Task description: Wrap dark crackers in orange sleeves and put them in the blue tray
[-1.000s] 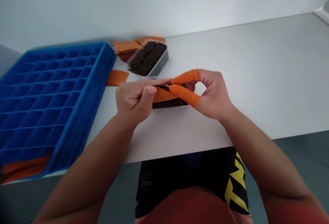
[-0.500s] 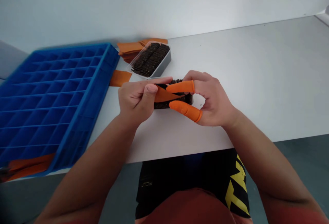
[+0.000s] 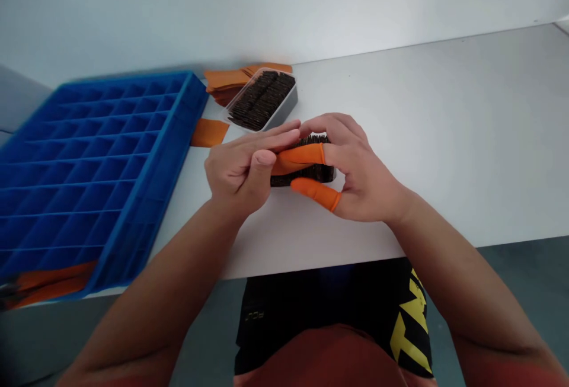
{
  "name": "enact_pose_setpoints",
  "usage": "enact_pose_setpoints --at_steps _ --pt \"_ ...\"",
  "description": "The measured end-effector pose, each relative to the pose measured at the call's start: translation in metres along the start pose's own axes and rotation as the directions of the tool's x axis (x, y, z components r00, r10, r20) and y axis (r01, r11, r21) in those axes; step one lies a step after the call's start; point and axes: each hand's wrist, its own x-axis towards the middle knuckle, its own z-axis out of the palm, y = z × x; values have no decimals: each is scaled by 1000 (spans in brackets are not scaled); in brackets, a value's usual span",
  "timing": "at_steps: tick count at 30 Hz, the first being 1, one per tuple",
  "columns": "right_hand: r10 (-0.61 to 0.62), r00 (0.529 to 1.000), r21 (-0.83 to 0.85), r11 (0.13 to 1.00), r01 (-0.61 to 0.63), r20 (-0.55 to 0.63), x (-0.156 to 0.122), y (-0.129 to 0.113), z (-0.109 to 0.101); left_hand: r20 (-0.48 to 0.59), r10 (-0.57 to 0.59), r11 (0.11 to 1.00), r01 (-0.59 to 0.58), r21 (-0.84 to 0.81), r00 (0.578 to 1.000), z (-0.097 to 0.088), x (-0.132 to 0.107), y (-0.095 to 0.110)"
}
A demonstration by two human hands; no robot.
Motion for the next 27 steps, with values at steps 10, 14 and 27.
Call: enact_pose_setpoints --at_steps 10,14,27 --pt "77 933 213 977 -1 -350 -4 14 -6 32 -6 998 4 62 999 0 3 3" --pt "2 969 19 1000 3 -249 -4 12 -1 9 19 993 -20 115 1000 2 4 7" --pt "-258 943 -213 954 213 -212 -6 15 -9 364 171 849 -324 417 916 -14 15 31"
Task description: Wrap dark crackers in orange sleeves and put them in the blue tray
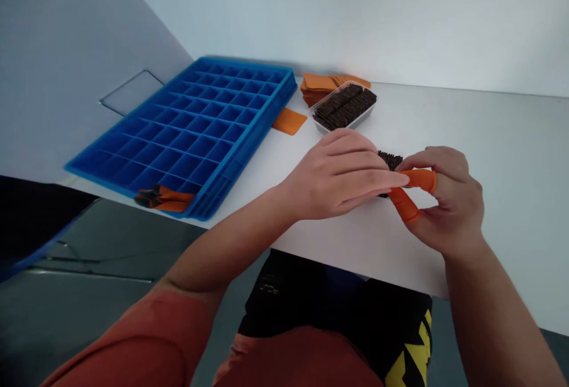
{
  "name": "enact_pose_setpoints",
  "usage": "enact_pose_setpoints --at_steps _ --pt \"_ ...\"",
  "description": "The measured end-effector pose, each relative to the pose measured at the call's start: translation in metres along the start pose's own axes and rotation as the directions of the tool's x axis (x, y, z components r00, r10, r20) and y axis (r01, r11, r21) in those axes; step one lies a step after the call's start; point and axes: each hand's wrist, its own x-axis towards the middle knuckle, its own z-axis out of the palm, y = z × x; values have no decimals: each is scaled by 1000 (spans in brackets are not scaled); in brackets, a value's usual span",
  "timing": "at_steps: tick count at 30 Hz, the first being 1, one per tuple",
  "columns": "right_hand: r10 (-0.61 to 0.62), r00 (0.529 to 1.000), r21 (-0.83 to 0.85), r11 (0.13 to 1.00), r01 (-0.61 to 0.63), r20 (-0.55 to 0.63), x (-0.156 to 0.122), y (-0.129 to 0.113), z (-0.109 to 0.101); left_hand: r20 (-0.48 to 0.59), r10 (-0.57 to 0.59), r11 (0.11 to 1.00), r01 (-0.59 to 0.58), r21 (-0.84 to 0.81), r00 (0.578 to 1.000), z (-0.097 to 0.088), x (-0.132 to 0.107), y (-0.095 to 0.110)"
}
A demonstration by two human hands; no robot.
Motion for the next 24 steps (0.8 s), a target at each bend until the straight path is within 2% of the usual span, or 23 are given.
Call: enact_pose_setpoints --at_steps 4,8,11,14,16,17,18,19,20,21,22,23,24 --pt "-64 998 -34 997 64 5 3 -4 1 89 0 999 -4 43 996 -22 1 6" --pt "-109 994 5 994 109 -19 5 -9 -1 169 18 1000 -13 -28 985 -42 1 8" --pt "-102 991 -5 995 102 -83 3 -8 -3 185 -10 998 22 -63 983 -64 -4 8" --pt "-50 988 6 999 51 -144 -1 -4 -2 169 -109 993 114 -21 979 -100 -24 -6" --pt "-19 990 10 1000 20 -137 -2 -2 0 135 -284 956 271 108 949 -133 -51 -27" --pt "-6 992 -1 1000 6 -129 -3 -1 0 61 -420 892 400 209 905 -150 -68 -40" --pt "9 993 -16 1000 -11 -121 -3 0 2 -68 -581 757 569 321 811 -167 -89 -55" --pt "28 993 -29 999 -31 -117 -3 1 2 -238 -707 560 732 387 666 -183 -111 -69" --pt "50 992 -37 998 -54 -117 -3 2 3 -371 -778 369 847 384 507 -196 -133 -82" --pt "75 990 -39 996 -80 -117 -3 3 4 -424 -833 214 914 343 355 -206 -156 -93" --pt "98 989 -36 994 -103 -112 -3 4 5 -466 -855 100 955 280 226 -213 -177 -100" --pt "117 988 -30 992 -121 -105 -3 5 5 -491 -862 24 978 206 124 -216 -196 -104" --pt "130 986 -24 991 -133 -100 -2 6 5 -478 -874 15 989 150 86 -215 -211 -104"
